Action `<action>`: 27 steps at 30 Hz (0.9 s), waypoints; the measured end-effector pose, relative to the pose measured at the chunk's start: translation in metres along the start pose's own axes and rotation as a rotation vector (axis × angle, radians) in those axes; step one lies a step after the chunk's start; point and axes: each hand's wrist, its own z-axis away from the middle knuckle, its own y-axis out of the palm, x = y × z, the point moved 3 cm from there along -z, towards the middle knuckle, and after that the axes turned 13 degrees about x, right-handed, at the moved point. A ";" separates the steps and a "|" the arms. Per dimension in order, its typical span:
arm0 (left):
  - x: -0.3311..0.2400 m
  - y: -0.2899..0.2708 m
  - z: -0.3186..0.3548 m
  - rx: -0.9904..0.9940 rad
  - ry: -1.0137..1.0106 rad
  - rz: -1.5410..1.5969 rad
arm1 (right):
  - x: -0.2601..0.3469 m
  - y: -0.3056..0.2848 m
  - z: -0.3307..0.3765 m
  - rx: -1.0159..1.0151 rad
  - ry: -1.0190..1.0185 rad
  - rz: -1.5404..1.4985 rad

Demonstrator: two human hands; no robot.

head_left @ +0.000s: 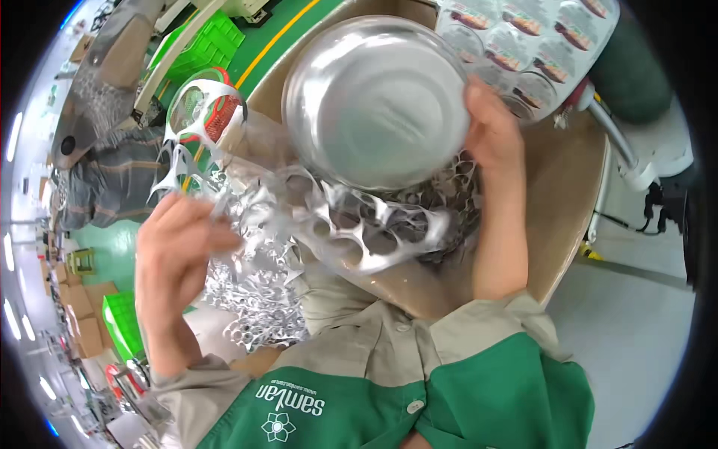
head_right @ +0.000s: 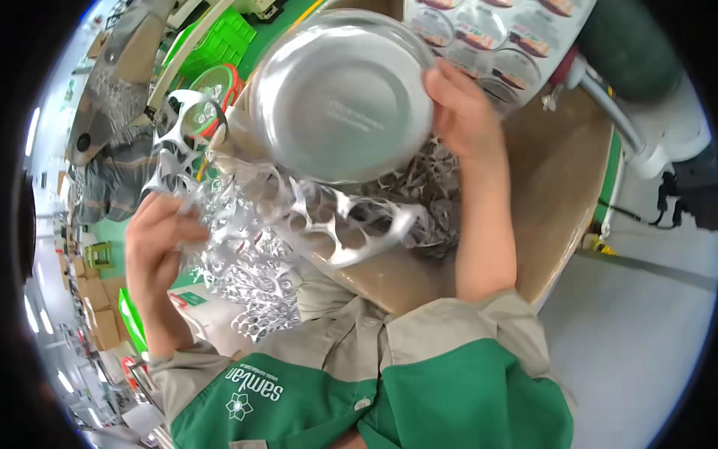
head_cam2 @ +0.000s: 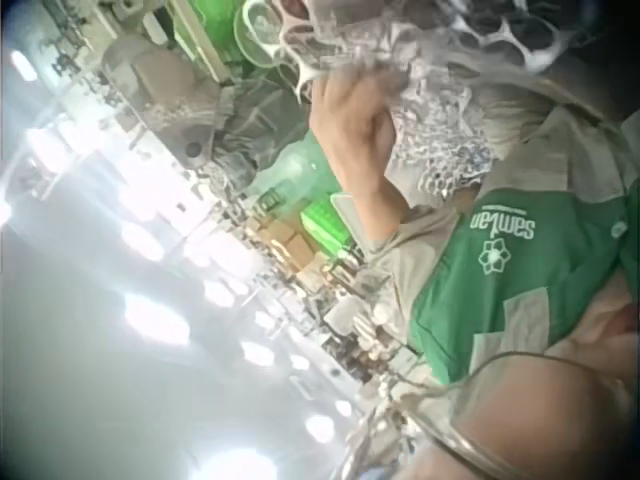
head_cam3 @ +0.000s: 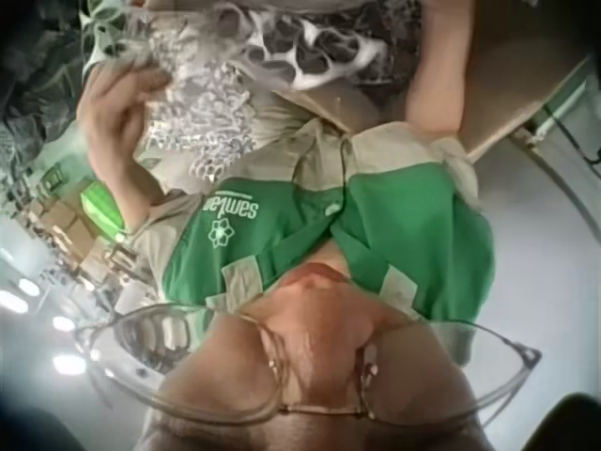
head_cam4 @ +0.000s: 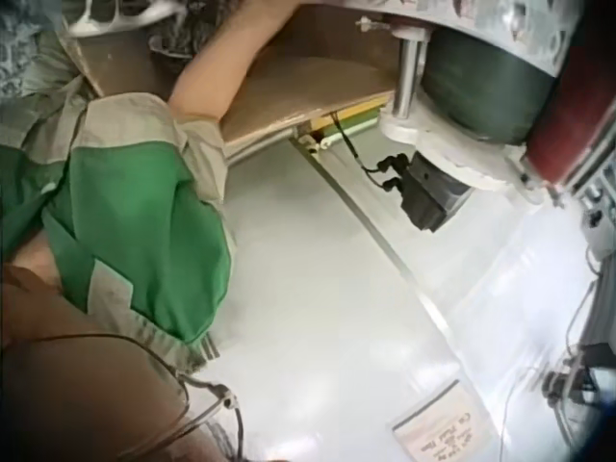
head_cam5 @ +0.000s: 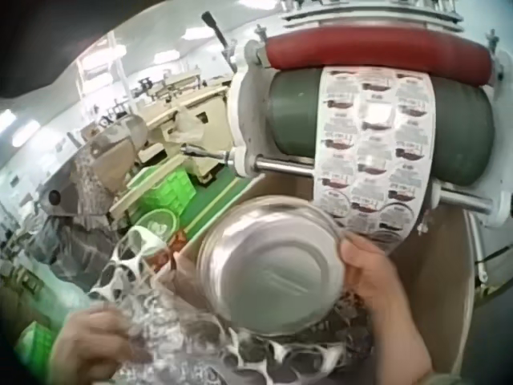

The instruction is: Manually collecting and packing the waste backing material from a labeling machine into a cardboard bin using a metal bowl to press it down.

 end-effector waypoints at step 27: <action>0.056 -0.086 0.189 -1.413 -0.528 -0.107 | -0.178 -0.146 0.100 -0.394 0.891 1.450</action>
